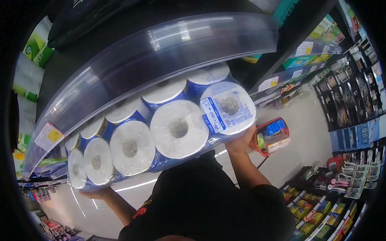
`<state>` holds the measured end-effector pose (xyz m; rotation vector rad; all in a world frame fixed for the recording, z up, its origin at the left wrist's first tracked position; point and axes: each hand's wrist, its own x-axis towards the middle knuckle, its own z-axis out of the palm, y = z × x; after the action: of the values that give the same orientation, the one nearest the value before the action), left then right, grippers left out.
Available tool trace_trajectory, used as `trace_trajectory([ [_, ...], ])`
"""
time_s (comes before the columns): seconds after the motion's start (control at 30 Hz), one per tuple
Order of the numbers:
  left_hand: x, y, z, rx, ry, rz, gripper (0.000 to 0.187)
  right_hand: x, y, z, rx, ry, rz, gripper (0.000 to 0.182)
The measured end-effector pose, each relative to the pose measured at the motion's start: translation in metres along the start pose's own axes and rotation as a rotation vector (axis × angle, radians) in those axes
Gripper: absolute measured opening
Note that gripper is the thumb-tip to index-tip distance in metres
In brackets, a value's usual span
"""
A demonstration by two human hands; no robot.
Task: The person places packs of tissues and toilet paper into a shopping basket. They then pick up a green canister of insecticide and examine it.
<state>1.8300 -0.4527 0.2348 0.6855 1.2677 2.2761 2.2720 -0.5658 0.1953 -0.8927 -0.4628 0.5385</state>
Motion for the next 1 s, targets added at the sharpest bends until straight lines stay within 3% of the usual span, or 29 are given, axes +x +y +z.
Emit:
trace_trajectory([
  [0.2,0.007,-0.011,-0.015,0.081,-0.045,0.101,0.062,0.003,-0.003,0.006,0.062,-0.008,0.043,0.059],
  [0.33,0.005,-0.009,-0.012,0.024,-0.035,0.036,0.062,0.002,-0.001,-0.003,-0.018,0.008,0.06,0.058],
  [0.43,-0.001,-0.003,-0.004,0.029,-0.054,0.023,0.062,0.001,-0.003,0.003,0.296,0.033,0.095,0.05],
  [0.53,-0.001,0.0,-0.001,-0.02,-0.061,-0.009,0.063,0.002,0.004,-0.004,0.086,0.012,0.03,0.052],
  [0.63,-0.005,0.002,0.006,-0.058,-0.038,-0.02,0.063,0.0,0.007,-0.007,0.108,-0.019,0.08,0.058],
  [1.0,-0.013,0.006,0.014,-0.031,0.002,-0.065,0.063,0.001,0.02,-0.013,0.086,-0.002,0.043,0.057],
])
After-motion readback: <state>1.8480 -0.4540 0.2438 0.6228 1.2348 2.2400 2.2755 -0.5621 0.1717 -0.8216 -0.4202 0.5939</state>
